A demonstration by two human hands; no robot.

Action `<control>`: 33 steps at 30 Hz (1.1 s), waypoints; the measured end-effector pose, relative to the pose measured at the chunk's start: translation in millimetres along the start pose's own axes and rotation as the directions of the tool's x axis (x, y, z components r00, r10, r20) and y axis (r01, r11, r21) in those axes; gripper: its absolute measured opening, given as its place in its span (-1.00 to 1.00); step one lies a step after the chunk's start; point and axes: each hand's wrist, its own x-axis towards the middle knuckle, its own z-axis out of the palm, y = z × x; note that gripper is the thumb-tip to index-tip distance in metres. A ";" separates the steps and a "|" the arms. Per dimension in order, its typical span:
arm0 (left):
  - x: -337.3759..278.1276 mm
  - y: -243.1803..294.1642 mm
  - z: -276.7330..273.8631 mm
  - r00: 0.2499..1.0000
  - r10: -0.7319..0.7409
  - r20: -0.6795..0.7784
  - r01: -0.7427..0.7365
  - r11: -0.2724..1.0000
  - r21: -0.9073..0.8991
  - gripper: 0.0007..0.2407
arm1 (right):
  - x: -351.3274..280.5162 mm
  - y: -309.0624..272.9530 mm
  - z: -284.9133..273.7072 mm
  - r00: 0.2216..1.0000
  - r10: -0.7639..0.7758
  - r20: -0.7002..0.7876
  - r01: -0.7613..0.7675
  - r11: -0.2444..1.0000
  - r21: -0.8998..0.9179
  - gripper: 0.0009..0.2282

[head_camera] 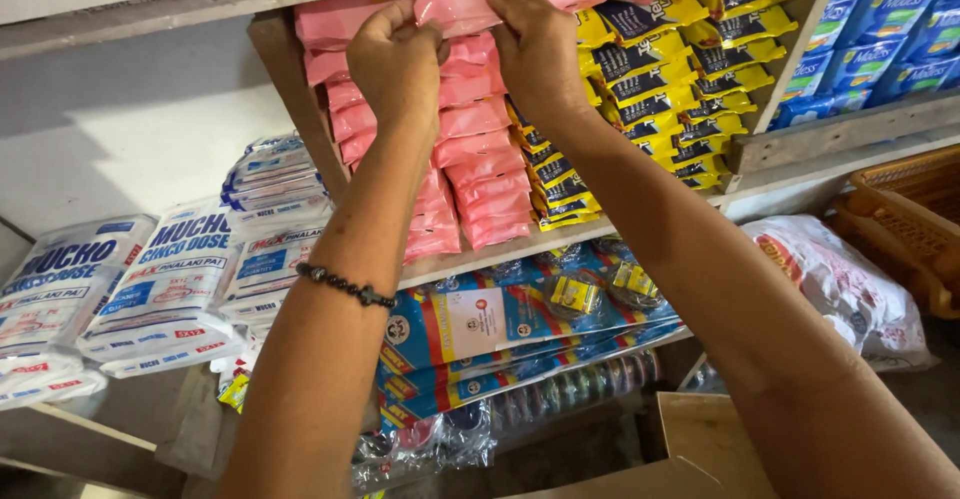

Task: The recorder wipes down product packages and a wooden shelf board using a blue cleaning cloth in a store.

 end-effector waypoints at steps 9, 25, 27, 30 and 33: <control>15.2 0.7 8.2 0.999 -0.022 -0.027 0.027 0.984 0.175 -0.72 | 15.1 7.3 6.8 0.999 -0.044 0.023 0.047 0.981 -0.186 -0.76; -11.1 15.3 -22.9 0.307 0.673 0.673 -0.728 -0.288 0.621 -0.86 | 11.7 -4.7 -12.5 0.964 -0.190 0.185 0.264 0.761 -0.593 -0.62; 6.4 4.4 -18.9 0.308 0.609 0.731 -0.634 -0.440 0.635 -0.91 | 18.2 3.5 -4.8 0.947 -0.255 0.197 0.318 0.636 -0.703 -0.79; 17.1 -2.4 -10.7 0.283 0.608 0.742 -0.558 -0.525 0.642 -0.97 | 24.3 8.7 -1.7 0.899 -0.346 0.269 0.419 0.498 -0.759 -0.92; 31.1 -4.1 -9.2 0.213 0.563 0.798 -0.585 -0.581 0.566 -0.98 | 33.1 11.9 -1.3 0.863 -0.444 0.241 0.473 0.545 -0.692 -0.91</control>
